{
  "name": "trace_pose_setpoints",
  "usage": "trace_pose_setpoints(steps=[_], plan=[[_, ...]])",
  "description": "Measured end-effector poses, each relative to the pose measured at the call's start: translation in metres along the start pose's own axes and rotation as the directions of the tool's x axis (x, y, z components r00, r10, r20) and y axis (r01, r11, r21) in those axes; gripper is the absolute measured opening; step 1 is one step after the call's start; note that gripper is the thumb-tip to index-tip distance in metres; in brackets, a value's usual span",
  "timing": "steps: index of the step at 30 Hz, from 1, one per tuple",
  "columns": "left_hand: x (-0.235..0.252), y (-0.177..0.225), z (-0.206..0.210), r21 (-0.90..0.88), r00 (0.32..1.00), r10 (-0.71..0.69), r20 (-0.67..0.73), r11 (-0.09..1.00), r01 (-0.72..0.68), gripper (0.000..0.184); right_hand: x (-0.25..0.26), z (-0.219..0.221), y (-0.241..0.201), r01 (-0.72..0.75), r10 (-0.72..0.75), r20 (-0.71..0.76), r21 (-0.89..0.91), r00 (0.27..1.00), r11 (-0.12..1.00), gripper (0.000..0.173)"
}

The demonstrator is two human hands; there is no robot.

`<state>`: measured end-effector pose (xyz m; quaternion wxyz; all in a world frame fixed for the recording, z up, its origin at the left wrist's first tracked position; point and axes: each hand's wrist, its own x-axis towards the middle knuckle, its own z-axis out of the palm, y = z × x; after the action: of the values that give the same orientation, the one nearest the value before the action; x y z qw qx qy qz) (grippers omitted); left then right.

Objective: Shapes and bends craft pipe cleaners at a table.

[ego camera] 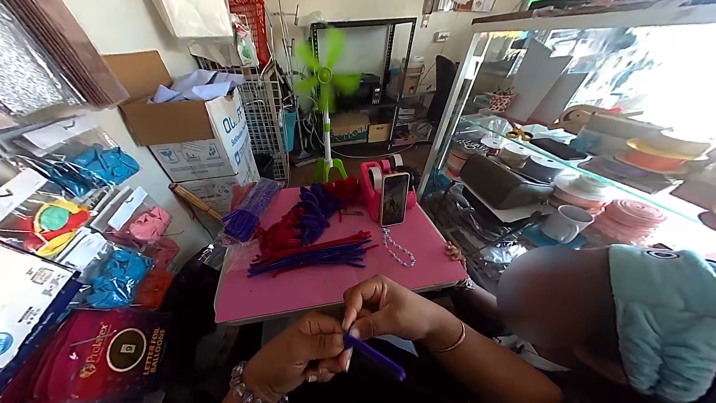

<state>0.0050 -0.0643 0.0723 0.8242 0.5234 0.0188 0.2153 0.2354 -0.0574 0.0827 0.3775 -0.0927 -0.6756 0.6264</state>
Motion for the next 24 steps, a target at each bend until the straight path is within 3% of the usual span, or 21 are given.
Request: trace_pose_setpoints(steps=[4, 8, 10, 12, 15, 17, 20, 24], plan=[[-0.007, 0.000, 0.008, 0.093, 0.997, 0.024, -0.070, 0.995, -0.017, 0.023, -0.010, 0.010, 0.005, -0.014, 0.018, -0.098, 0.038, 0.995, 0.999, 0.016], [-0.009, 0.003, 0.017, 0.390, 0.973, 0.146, -0.181, 0.919, -0.066, 0.023, -0.014, 0.013, -0.004, -0.043, 0.041, -0.173, -0.010, 0.984, 0.999, 0.008], [-0.008, 0.000, 0.020, 0.636, 0.943, 0.232, -0.240, 0.771, -0.028, 0.024, -0.015, 0.011, -0.012, -0.080, 0.070, -0.147, -0.063, 0.987, 0.995, 0.009], [-0.006, -0.007, 0.021, 0.842, 0.895, 0.330, -0.301, 0.533, 0.087, 0.029, -0.014, 0.010, -0.020, -0.140, 0.121, -0.127, -0.156, 0.985, 0.978, 0.011], [-0.003, -0.015, 0.019, 0.941, 0.828, 0.457, -0.325, 0.245, 0.234, 0.032, -0.011, 0.008, -0.027, -0.257, 0.196, -0.223, -0.285, 0.955, 0.923, 0.027], [-0.001, -0.016, 0.018, 0.951, 0.801, 0.514, -0.307, 0.148, 0.270, 0.032, -0.009, 0.001, -0.028, -0.349, 0.274, -0.271, -0.284, 0.923, 0.893, 0.030], [0.001, -0.014, 0.018, 0.956, 0.774, 0.587, -0.236, -0.003, 0.294, 0.033, -0.007, -0.009, -0.025, -0.465, 0.408, -0.276, -0.186, 0.870, 0.866, 0.019], [0.001, -0.011, 0.019, 0.948, 0.780, 0.600, -0.175, -0.111, 0.298, 0.035, -0.004, -0.012, -0.020, -0.475, 0.444, -0.252, -0.077, 0.860, 0.877, 0.008]])
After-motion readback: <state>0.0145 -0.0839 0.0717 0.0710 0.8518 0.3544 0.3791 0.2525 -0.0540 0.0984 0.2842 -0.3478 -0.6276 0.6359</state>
